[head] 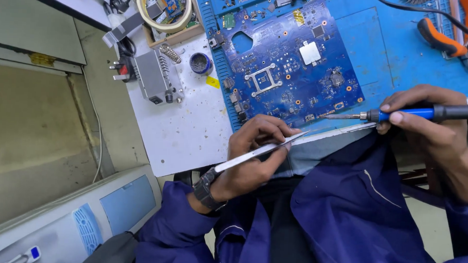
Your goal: Soldering and repairing components on a laptop motherboard using a soldering iron and precision tools.
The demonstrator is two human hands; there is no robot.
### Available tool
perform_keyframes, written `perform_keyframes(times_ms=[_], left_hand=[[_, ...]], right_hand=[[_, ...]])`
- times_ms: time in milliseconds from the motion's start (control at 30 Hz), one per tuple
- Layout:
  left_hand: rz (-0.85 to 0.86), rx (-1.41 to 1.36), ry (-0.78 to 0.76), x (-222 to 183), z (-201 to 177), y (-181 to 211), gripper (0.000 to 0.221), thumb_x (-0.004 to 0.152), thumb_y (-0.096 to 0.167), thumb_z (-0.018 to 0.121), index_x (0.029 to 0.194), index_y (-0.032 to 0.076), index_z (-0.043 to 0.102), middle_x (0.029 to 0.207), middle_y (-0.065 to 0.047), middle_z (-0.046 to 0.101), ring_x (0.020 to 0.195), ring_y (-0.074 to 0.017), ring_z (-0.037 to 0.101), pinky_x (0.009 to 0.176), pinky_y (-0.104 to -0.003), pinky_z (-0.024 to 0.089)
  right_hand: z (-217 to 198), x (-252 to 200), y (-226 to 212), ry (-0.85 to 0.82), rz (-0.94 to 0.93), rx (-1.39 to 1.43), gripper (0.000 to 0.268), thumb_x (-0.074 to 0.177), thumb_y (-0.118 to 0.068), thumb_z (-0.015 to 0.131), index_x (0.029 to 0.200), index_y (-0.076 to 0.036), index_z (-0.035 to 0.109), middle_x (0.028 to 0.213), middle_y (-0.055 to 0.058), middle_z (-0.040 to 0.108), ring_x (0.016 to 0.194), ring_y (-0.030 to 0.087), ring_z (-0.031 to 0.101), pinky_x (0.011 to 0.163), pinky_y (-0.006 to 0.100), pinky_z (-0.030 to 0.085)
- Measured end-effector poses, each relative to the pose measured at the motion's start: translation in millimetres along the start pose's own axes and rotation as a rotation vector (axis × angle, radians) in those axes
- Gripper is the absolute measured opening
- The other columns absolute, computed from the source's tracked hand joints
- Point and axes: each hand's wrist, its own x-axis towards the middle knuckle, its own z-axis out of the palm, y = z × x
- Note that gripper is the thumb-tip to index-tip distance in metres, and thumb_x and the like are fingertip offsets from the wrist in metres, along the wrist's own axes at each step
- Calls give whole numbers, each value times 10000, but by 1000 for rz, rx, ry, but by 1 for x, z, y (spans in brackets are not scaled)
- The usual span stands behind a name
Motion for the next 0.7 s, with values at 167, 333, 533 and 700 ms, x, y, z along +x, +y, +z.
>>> perform_keyframes(times_ms=[167, 333, 533, 700], left_hand=[[-9, 5, 20, 5, -3, 0, 196, 925, -80, 700, 965, 72, 583, 1077, -119, 670, 1082, -273, 749, 904, -297, 660], [73, 269, 16, 8, -7, -4, 124, 949, -30, 685, 1017, 72, 670, 1153, -120, 712, 1100, -257, 741, 959, -334, 675], [286, 382, -108, 0, -10, -19, 212, 1059, -56, 517, 1219, 22, 631, 1229, -189, 708, 1224, -376, 718, 1101, -449, 613], [527, 558, -181, -4, -5, -2, 259, 1070, -106, 424, 1232, -75, 623, 1252, -274, 672, 1129, -399, 745, 943, -452, 681]], right_hand=[[0, 1, -2, -8, -5, -40, 158, 919, -34, 674, 1040, 63, 642, 914, 218, 678, 726, 304, 730, 711, 349, 642], [4, 2, -8, -36, -24, -92, 145, 920, -7, 678, 1040, 70, 649, 962, 228, 692, 750, 306, 740, 731, 357, 646], [13, 7, -17, -36, -57, -152, 141, 905, 14, 697, 1018, 86, 652, 965, 236, 694, 757, 317, 733, 758, 368, 612], [10, 8, -13, -27, -40, -120, 140, 917, -10, 686, 1015, 83, 649, 948, 235, 688, 746, 311, 731, 747, 356, 608]])
